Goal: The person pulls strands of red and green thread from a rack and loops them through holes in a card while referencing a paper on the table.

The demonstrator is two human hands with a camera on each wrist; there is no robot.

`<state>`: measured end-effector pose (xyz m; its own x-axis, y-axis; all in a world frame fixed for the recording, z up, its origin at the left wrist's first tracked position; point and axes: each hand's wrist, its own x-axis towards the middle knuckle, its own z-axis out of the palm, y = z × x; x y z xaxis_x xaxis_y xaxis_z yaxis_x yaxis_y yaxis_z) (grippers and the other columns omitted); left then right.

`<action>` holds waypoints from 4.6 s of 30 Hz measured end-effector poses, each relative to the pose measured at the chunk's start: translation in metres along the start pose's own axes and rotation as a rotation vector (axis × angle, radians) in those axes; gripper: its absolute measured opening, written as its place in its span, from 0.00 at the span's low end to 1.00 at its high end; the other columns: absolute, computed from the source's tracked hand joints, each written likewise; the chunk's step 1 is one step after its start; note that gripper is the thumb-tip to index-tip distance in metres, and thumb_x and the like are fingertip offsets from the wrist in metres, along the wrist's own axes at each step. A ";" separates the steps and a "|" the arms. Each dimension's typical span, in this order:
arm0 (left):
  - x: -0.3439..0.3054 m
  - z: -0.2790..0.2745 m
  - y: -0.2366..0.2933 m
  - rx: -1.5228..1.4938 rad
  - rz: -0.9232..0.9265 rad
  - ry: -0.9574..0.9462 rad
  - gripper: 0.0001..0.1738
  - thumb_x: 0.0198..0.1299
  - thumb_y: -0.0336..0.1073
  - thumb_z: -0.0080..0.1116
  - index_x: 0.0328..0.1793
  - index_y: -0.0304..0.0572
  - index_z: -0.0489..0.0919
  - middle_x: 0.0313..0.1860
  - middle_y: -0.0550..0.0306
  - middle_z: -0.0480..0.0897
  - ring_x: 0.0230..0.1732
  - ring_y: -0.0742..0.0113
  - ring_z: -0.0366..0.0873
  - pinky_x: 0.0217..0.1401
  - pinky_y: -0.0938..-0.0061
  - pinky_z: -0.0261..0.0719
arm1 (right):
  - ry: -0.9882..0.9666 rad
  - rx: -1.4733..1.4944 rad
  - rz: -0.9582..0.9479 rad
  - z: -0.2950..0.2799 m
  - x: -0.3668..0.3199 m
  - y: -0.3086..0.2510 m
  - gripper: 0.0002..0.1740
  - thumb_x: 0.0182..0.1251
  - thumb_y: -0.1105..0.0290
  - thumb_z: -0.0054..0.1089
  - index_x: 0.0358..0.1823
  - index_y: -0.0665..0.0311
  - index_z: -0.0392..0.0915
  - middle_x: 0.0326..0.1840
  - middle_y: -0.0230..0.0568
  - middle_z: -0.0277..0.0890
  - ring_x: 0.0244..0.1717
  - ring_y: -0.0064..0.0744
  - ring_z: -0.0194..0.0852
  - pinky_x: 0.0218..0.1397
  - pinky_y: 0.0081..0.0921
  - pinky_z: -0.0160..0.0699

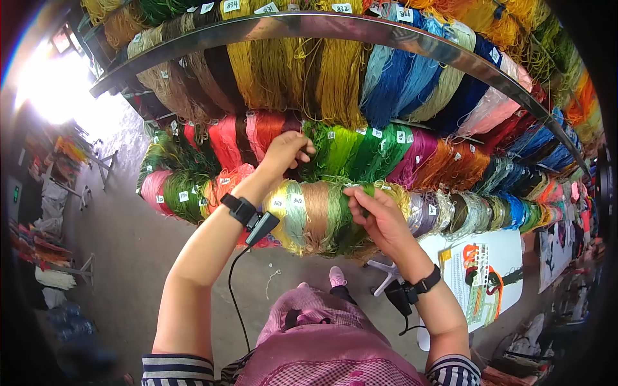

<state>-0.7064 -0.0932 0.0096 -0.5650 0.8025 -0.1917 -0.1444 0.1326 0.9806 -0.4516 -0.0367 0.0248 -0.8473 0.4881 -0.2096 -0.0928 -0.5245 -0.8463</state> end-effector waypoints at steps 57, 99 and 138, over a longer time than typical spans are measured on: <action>0.070 -0.001 0.017 1.190 1.100 -0.119 0.07 0.46 0.26 0.63 0.35 0.38 0.82 0.35 0.46 0.83 0.44 0.45 0.80 0.46 0.55 0.78 | 0.993 -0.324 0.280 -0.088 -0.289 0.110 0.07 0.64 0.75 0.58 0.31 0.56 0.70 0.19 0.18 0.58 0.15 0.11 0.47 0.17 0.15 0.43; -0.102 0.032 0.111 0.721 0.268 -0.645 0.30 0.68 0.56 0.53 0.23 0.38 0.81 0.18 0.59 0.80 0.20 0.73 0.78 0.24 0.77 0.74 | 0.321 -0.359 0.332 -0.024 -0.256 0.061 0.09 0.75 0.63 0.52 0.43 0.61 0.73 0.21 0.27 0.71 0.19 0.13 0.59 0.23 0.13 0.55; -0.276 -0.074 0.012 -0.984 0.245 0.162 0.19 0.77 0.37 0.36 0.59 0.26 0.68 0.48 0.46 0.79 0.53 0.52 0.77 0.69 0.54 0.72 | -0.118 -1.348 -0.265 -0.083 -0.164 0.053 0.19 0.53 0.65 0.70 0.47 0.61 0.81 0.45 0.44 0.79 0.50 0.44 0.74 0.55 0.36 0.73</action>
<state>-0.6122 -0.3556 0.0708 -0.7609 0.6455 -0.0658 -0.5713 -0.6184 0.5397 -0.2744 -0.0860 -0.0263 -0.9290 0.3697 0.0157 0.2598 0.6818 -0.6838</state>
